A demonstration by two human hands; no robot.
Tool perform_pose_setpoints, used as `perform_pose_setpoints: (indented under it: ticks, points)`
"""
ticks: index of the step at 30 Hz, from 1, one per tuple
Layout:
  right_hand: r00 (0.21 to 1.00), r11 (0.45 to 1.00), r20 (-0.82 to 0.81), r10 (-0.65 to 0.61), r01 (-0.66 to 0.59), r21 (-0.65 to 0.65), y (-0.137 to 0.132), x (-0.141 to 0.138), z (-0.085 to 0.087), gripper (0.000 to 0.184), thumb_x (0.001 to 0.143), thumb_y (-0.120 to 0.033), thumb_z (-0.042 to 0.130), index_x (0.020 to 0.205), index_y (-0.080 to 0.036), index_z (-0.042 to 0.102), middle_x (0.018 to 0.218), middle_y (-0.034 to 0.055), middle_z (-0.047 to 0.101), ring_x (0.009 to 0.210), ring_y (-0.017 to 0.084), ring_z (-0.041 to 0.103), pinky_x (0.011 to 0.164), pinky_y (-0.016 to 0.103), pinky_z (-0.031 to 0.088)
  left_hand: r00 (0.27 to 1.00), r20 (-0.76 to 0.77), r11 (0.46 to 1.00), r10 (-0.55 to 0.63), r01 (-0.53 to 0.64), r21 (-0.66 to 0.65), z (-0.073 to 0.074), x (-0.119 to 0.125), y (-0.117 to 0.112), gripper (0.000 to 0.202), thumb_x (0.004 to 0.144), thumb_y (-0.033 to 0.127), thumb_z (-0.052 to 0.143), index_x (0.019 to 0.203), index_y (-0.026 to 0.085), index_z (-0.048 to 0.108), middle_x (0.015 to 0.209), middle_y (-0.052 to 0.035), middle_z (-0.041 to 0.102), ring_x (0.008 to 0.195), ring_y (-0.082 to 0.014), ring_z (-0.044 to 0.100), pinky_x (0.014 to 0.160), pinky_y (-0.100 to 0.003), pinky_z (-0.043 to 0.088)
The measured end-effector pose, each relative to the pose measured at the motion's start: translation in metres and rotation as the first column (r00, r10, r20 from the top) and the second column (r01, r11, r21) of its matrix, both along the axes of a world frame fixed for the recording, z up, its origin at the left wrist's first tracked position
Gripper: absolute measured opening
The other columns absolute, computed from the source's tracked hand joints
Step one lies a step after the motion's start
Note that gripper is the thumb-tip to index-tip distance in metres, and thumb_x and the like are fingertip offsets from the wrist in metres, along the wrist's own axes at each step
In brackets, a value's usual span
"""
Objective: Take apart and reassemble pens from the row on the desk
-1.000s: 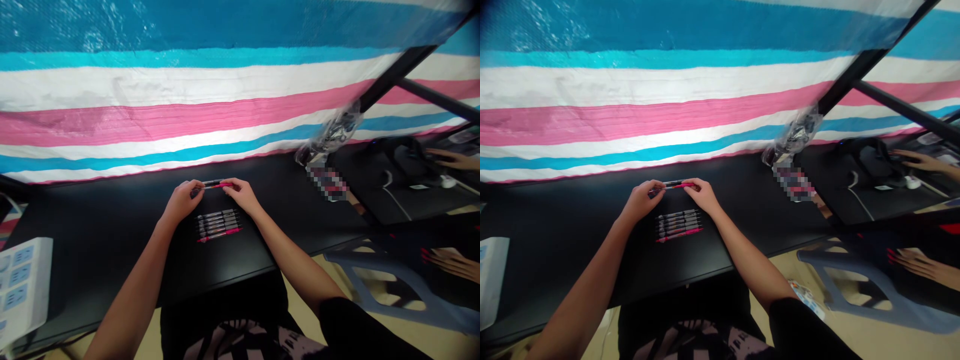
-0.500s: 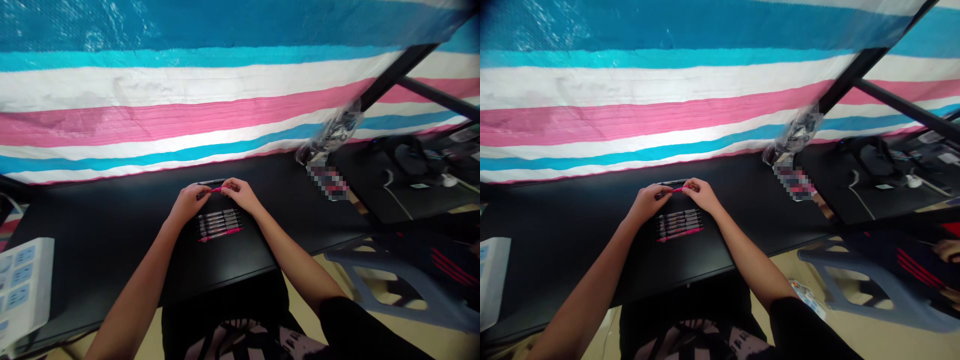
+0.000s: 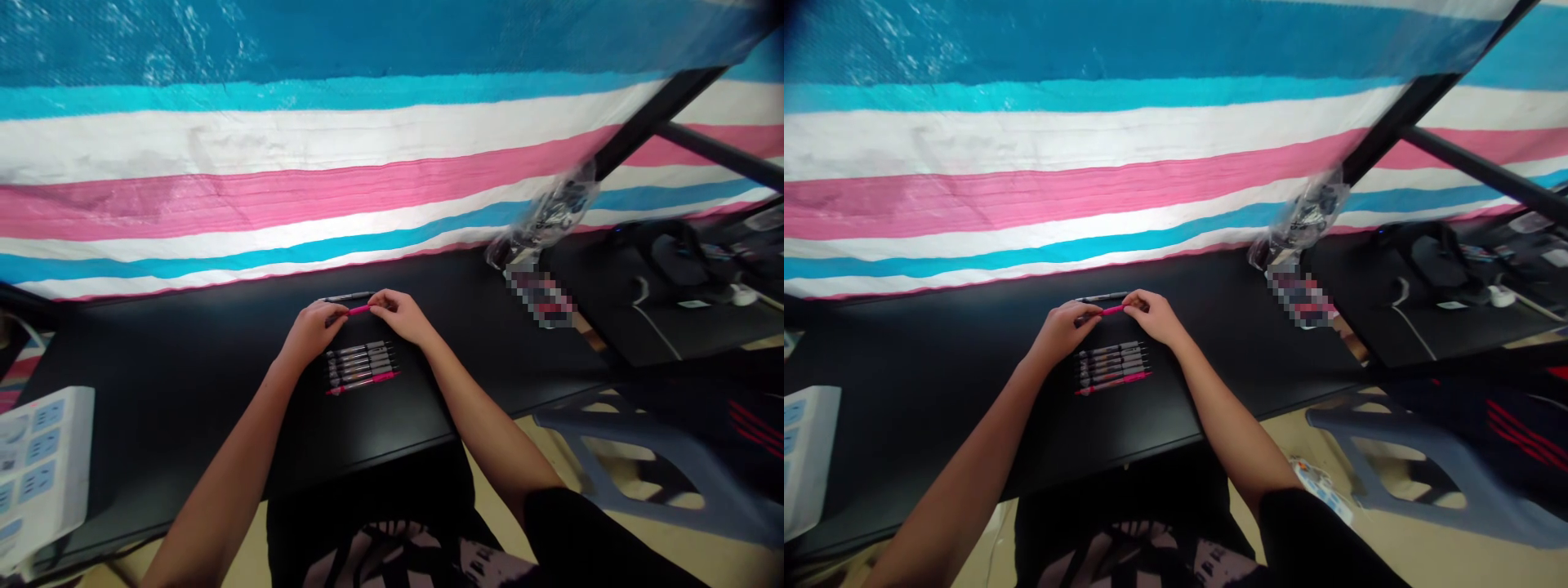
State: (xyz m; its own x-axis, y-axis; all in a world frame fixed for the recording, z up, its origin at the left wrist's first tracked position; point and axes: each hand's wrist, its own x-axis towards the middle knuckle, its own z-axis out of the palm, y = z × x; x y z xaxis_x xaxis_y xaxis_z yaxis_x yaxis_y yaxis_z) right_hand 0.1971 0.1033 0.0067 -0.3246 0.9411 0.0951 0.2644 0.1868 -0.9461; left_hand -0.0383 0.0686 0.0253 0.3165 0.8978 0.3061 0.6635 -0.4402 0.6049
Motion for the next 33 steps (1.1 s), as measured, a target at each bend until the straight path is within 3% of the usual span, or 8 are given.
perform_pose_setpoints:
  ticks: [3,8,10,14,19,24,30,33]
  points:
    - [0.993,1.000,0.119,0.002,-0.002,0.000,-0.0006,0.0011,0.0015,0.031,0.092,-0.045,0.061,0.077,-0.019,0.069,0.071,0.0021,0.066,0.069,0.018,0.058,0.070,0.033,0.045,1.000,0.000,1.000,-0.007,0.007,0.004,-0.0009,-0.0004,0.0004,0.016,0.094,0.024,0.065,0.100,0.021,0.078,0.098,-0.0077,0.078,0.093,-0.0239,0.071,0.090,-0.038,0.056]
    - [0.997,0.999,0.061,0.039,-0.040,0.023,-0.0015,0.0000,0.0003,0.025,0.086,-0.041,0.069,0.099,-0.021,0.070,0.086,0.0024,0.069,0.074,0.018,0.060,0.073,0.033,0.047,1.000,-0.008,0.999,0.027,-0.027,-0.018,-0.0020,-0.0021,0.0011,0.016,0.092,0.023,0.068,0.102,0.022,0.081,0.096,-0.0077,0.078,0.087,-0.0233,0.071,0.087,-0.037,0.057]
    - [0.995,0.998,0.088,0.047,-0.051,0.041,-0.0004,0.0000,-0.0009,0.021,0.088,-0.040,0.065,0.089,-0.020,0.069,0.084,0.0028,0.068,0.074,0.018,0.059,0.074,0.032,0.046,1.000,-0.013,1.000,0.022,-0.022,-0.020,-0.0018,-0.0019,0.0008,0.017,0.092,0.023,0.069,0.102,0.022,0.082,0.093,-0.0073,0.078,0.085,-0.0228,0.071,0.085,-0.036,0.057]
    - [0.984,0.998,0.166,0.061,-0.062,0.000,0.0003,0.0006,-0.0005,0.043,0.100,-0.048,0.048,0.072,-0.019,0.063,0.070,0.0017,0.062,0.069,0.017,0.056,0.070,0.031,0.042,1.000,0.014,1.000,0.002,-0.002,0.010,-0.0005,-0.0008,0.0002,0.017,0.091,0.022,0.071,0.103,0.021,0.082,0.092,-0.0067,0.078,0.084,-0.0215,0.071,0.082,-0.034,0.057]
    - [0.996,0.998,0.058,0.060,-0.061,0.003,-0.0028,-0.0001,0.0036,0.029,0.088,-0.046,0.068,0.099,-0.020,0.066,0.086,0.0005,0.065,0.075,0.016,0.056,0.073,0.030,0.045,1.000,0.007,1.000,0.027,-0.027,0.014,0.0007,-0.0018,0.0002,0.017,0.091,0.023,0.072,0.103,0.020,0.083,0.090,-0.0070,0.078,0.079,-0.0207,0.071,0.078,-0.033,0.056]
    - [0.985,0.997,0.156,0.074,-0.076,0.007,-0.0017,-0.0007,0.0027,0.043,0.098,-0.050,0.051,0.073,-0.018,0.065,0.069,0.0011,0.060,0.068,0.016,0.054,0.070,0.030,0.040,1.000,-0.011,0.998,-0.027,0.027,0.055,0.0023,-0.0013,-0.0015,0.018,0.092,0.024,0.070,0.103,0.021,0.083,0.091,-0.0075,0.078,0.084,-0.0220,0.071,0.082,-0.034,0.056]
    - [0.994,0.996,0.058,0.087,-0.087,-0.007,-0.0036,-0.0040,0.0039,0.035,0.091,-0.052,0.063,0.087,-0.018,0.067,0.078,0.0000,0.062,0.072,0.015,0.053,0.069,0.027,0.040,1.000,0.005,0.999,0.005,-0.005,0.048,0.0012,-0.0019,0.0002,0.019,0.093,0.027,0.068,0.102,0.020,0.083,0.090,-0.0079,0.078,0.079,-0.0216,0.070,0.078,-0.034,0.056]
    - [0.994,0.998,0.084,0.065,-0.067,0.017,-0.0043,-0.0060,0.0061,0.044,0.094,-0.054,0.057,0.070,-0.018,0.062,0.067,-0.0007,0.056,0.066,0.014,0.048,0.065,0.027,0.036,1.000,0.030,0.998,-0.008,0.006,0.069,0.0048,-0.0011,0.0001,0.018,0.092,0.029,0.068,0.098,0.021,0.083,0.089,-0.0083,0.078,0.080,-0.0226,0.070,0.080,-0.035,0.056]
